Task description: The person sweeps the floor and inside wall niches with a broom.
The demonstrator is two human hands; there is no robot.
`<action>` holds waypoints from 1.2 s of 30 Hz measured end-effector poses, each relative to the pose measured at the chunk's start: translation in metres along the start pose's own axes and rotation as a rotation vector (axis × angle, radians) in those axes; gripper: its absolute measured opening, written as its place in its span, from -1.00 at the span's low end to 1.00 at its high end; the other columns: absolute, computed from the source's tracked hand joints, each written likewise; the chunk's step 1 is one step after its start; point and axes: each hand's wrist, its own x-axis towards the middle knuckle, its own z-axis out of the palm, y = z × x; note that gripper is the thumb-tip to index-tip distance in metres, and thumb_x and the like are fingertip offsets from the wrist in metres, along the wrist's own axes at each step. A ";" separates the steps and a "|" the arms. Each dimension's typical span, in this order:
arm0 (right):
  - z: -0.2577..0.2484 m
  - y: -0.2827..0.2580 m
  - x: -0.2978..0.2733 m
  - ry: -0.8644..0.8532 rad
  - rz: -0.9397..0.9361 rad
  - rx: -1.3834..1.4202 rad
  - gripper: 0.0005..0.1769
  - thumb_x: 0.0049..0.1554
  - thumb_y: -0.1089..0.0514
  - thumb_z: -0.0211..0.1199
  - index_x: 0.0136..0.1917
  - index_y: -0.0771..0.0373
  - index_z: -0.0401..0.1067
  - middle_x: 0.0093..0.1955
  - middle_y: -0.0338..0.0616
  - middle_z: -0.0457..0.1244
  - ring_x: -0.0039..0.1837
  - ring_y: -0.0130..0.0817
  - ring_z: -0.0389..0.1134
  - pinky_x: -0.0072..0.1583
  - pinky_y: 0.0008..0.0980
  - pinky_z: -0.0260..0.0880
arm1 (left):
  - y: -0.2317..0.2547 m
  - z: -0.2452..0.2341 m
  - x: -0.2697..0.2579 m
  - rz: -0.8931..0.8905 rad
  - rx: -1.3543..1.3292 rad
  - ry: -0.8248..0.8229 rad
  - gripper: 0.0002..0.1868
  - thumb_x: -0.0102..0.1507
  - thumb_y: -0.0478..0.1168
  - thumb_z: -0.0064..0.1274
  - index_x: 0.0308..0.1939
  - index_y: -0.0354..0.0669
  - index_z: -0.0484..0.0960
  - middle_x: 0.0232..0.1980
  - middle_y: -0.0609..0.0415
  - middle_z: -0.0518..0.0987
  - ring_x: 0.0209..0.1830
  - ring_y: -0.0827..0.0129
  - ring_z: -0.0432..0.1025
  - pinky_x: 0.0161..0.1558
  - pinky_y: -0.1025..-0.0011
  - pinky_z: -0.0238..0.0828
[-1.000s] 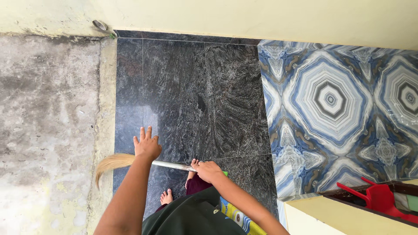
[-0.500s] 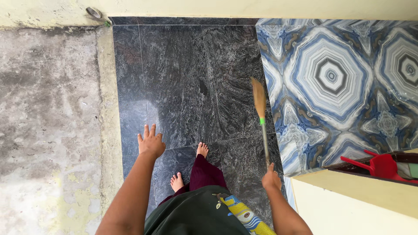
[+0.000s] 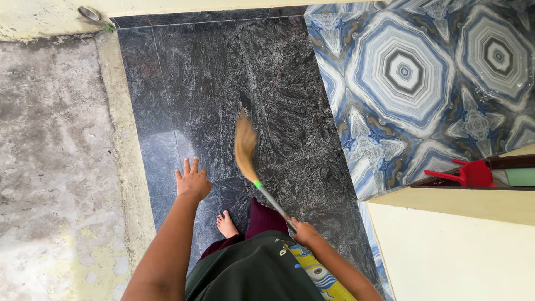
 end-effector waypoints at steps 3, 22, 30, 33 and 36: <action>0.000 -0.032 0.015 -0.089 -0.241 -0.150 -0.07 0.06 0.16 0.26 0.64 -0.09 0.00 0.20 0.16 0.35 0.22 0.07 0.40 0.28 -0.06 0.38 | 0.009 0.001 -0.002 0.010 -0.022 -0.017 -0.46 0.29 0.04 0.00 0.36 0.14 0.45 0.69 0.12 -0.14 0.70 0.10 -0.36 0.54 -0.13 -0.25; -0.001 0.103 -0.076 0.300 0.294 -0.094 -0.06 0.17 0.14 0.17 0.68 -0.04 -0.24 0.44 0.05 0.18 0.14 0.02 0.47 0.20 -0.05 0.49 | 0.066 0.029 -0.032 0.056 0.007 -0.039 -0.49 0.30 0.06 0.03 0.32 0.14 0.50 0.70 0.08 -0.12 0.71 0.08 -0.33 0.54 -0.14 -0.20; -0.032 0.137 -0.068 0.382 0.580 0.092 -0.18 0.16 0.04 0.23 0.57 0.31 0.01 0.29 0.24 0.30 0.27 0.11 0.38 0.27 0.00 0.43 | 0.066 0.025 -0.035 0.046 0.010 -0.040 -0.54 0.33 0.03 -0.01 0.31 0.16 0.52 0.71 0.10 -0.11 0.72 0.11 -0.35 0.56 -0.12 -0.23; -0.018 0.122 -0.063 0.241 0.512 0.051 -0.29 0.19 0.10 0.14 0.56 0.32 0.10 0.20 0.24 0.38 0.23 0.06 0.45 0.27 -0.09 0.48 | 0.063 0.021 -0.033 0.039 0.004 -0.050 -0.52 0.34 0.05 -0.03 0.34 0.15 0.49 0.70 0.11 -0.13 0.71 0.12 -0.37 0.56 -0.12 -0.24; 0.022 0.084 -0.066 0.042 0.232 -0.040 -0.13 0.15 0.20 0.17 0.63 0.29 -0.12 0.18 0.21 0.33 0.20 0.01 0.45 0.25 -0.14 0.50 | 0.060 0.017 -0.031 0.039 0.025 -0.061 -0.54 0.36 0.04 -0.04 0.33 0.15 0.51 0.71 0.10 -0.13 0.72 0.12 -0.36 0.56 -0.11 -0.23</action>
